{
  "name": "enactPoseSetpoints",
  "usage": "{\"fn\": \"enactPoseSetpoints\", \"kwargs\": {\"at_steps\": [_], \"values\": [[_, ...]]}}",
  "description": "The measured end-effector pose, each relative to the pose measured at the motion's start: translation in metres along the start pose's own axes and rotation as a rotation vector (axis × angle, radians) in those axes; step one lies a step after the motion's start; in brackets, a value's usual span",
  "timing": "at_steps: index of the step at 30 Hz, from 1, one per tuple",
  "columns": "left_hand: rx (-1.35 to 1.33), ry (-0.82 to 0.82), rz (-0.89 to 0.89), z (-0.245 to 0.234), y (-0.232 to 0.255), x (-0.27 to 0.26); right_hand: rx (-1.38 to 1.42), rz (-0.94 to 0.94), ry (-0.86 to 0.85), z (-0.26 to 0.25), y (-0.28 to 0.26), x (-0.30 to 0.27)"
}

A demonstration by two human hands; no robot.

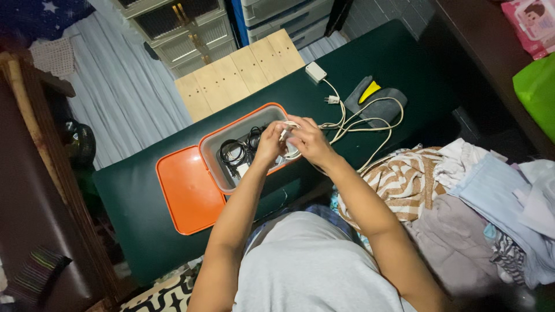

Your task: The person coils various cables and places them into an orange-lidded plastic container. They handle black and white cables, including a power adapter, and arrange them neatly inside the container.

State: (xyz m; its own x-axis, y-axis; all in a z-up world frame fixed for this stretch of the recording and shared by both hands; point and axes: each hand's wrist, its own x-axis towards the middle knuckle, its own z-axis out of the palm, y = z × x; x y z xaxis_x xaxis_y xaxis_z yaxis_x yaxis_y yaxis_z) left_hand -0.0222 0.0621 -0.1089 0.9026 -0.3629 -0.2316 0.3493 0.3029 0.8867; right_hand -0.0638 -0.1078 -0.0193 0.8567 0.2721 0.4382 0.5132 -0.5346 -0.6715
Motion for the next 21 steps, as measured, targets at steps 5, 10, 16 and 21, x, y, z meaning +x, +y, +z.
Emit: {"fn": "enactPoseSetpoints", "kwargs": {"at_steps": [5, 10, 16, 21], "values": [[0.088, 0.042, -0.001, 0.002, -0.003, -0.001, 0.245, 0.036, 0.101, 0.017, 0.003, -0.003], [-0.026, 0.029, -0.02, 0.007, 0.009, -0.012, 0.641, 0.303, 0.16, 0.043, 0.022, -0.006], [0.07, -0.024, 0.045, 0.003, 0.017, -0.017, 0.904, 0.607, 0.365, 0.077, 0.062, -0.009], [0.245, 0.02, 0.094, -0.013, 0.004, -0.032, 1.01, 0.703, 0.442, 0.099, 0.085, -0.014]]}}
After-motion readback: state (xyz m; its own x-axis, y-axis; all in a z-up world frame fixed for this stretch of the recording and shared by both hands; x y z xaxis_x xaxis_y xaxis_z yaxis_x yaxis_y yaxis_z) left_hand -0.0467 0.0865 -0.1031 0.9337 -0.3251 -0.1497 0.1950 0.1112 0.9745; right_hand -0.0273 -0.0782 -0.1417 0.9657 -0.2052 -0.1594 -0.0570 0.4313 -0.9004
